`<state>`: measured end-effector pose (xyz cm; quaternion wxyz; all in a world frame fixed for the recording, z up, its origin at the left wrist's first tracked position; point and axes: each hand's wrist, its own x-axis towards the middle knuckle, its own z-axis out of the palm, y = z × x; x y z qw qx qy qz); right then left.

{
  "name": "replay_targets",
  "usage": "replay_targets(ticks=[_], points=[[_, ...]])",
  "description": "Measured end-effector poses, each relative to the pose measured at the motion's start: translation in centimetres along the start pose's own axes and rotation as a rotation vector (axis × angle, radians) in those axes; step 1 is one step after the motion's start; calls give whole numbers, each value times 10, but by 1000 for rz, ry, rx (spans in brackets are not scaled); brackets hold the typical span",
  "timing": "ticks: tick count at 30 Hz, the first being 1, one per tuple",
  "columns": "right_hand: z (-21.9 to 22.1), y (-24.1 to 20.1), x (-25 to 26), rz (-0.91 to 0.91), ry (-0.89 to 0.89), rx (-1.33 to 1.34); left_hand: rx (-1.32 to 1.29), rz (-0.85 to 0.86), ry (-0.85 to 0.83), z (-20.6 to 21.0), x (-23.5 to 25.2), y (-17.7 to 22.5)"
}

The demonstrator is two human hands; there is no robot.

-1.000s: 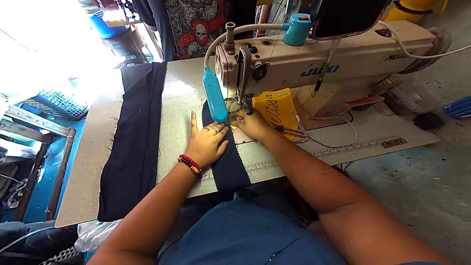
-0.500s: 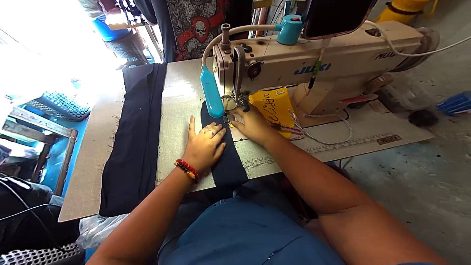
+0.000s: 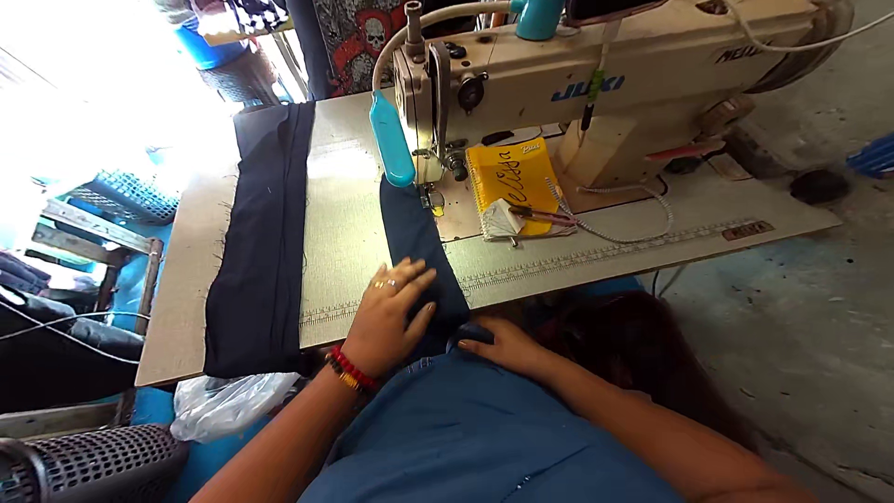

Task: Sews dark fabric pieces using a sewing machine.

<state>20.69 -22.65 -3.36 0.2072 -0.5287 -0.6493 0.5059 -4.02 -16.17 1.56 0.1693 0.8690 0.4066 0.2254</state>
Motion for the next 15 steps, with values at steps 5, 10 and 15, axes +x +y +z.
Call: replay_targets(ticks=[5,10,15], points=[[7,3,5,-138,-145,202,294,-37,-126,13,32,-3],[3,5,10,-116,-197,229,350,37,-97,12,39,-7],[5,2,18,-62,-183,281,372,73,-96,8,49,-13]])
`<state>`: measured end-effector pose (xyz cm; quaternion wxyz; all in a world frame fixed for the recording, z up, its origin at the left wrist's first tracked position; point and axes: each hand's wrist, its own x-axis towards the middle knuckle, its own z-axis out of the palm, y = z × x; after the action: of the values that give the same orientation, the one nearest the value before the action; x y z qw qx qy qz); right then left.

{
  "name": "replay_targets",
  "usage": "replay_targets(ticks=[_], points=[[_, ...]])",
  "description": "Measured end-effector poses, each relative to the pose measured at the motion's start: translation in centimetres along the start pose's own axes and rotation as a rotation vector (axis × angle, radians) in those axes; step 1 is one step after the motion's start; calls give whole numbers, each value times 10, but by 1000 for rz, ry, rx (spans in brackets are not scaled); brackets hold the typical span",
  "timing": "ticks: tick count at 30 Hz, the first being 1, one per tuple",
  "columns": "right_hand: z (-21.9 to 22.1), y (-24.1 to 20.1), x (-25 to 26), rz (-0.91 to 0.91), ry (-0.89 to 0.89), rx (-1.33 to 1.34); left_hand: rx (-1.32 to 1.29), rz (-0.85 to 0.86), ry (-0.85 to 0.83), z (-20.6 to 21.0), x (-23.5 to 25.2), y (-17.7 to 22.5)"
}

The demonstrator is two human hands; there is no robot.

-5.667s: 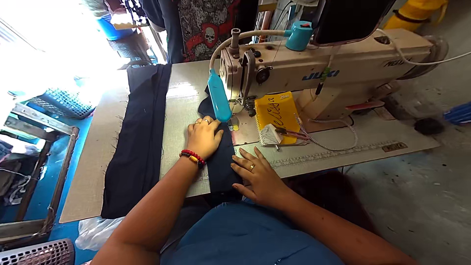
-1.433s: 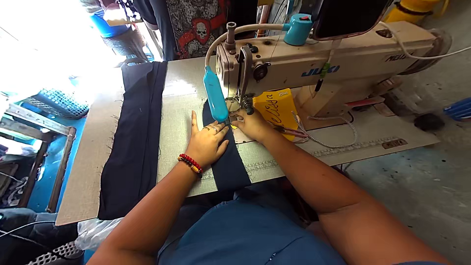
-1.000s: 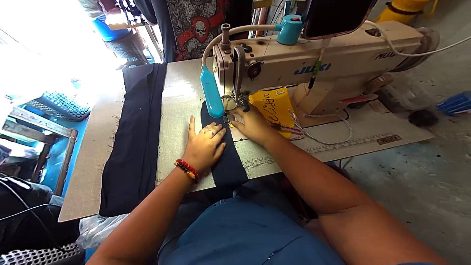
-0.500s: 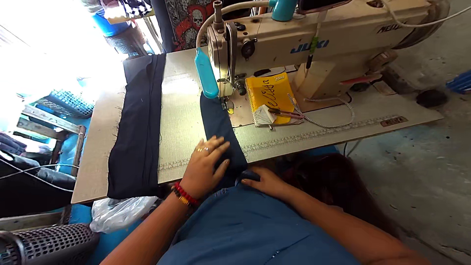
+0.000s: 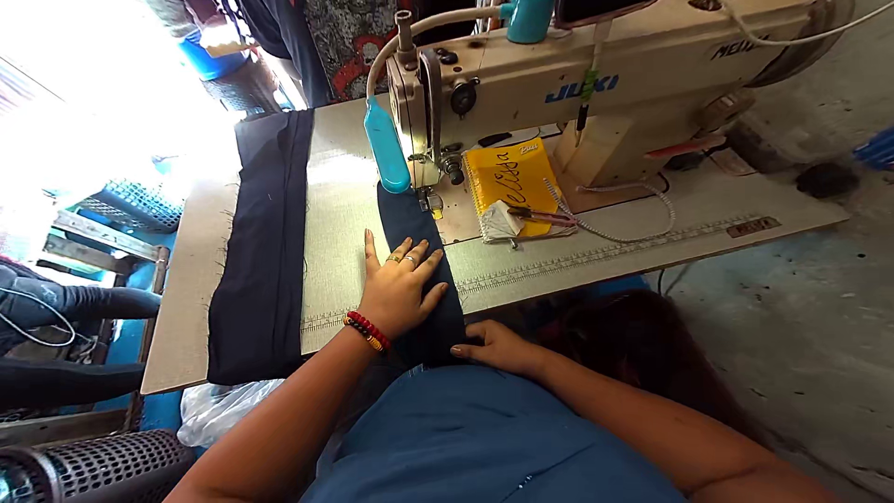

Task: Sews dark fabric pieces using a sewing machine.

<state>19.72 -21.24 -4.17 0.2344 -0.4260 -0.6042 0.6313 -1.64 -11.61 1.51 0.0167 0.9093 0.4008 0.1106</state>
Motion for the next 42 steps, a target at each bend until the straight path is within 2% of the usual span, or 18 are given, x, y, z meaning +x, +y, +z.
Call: replay_targets(ticks=[9,12,17,20,22,23,25,27,30,32,33,34,35,37,39,40,42], points=[[6,-14,12,79,2,17,12,12,-7,-2,23,-25],[9,-14,15,57,-12,22,-6,12,-5,-3,32,-33],[9,-14,15,9,-66,22,10,12,-95,-5,45,-51],[8,-21,12,-70,-106,32,-42,53,39,-7,34,-40],[7,-34,8,-145,-122,53,-216,18,142,-17,14,-17],[7,-41,6,-185,-117,60,-345,-47,132,-27,-1,-3],[11,-56,3,-249,-111,21,-584,-243,-90,-54,-28,21],[25,-77,4,-297,-135,-122,-667,-360,-356,-76,-43,28],[58,-110,6,-395,-293,-389,-560,-435,-488,-89,-47,20],[71,-124,5,-528,-446,-473,-477,-446,-500,-91,-51,16],[72,-127,5,-600,-467,-504,-438,-458,-493,-94,-55,18],[69,-129,4,-643,-429,-532,-399,-467,-472,-98,-62,21],[61,-128,1,-670,-317,-555,-357,-468,-427,-101,-72,25],[38,-124,-2,-692,29,-584,-261,-398,-249,-104,-95,34],[15,-116,4,-718,341,-764,-151,-257,-70,-101,-111,43],[9,-113,7,-728,405,-892,-114,-170,-18,-100,-114,49],[8,-110,8,-748,342,-1057,-94,25,17,-100,-113,59]])
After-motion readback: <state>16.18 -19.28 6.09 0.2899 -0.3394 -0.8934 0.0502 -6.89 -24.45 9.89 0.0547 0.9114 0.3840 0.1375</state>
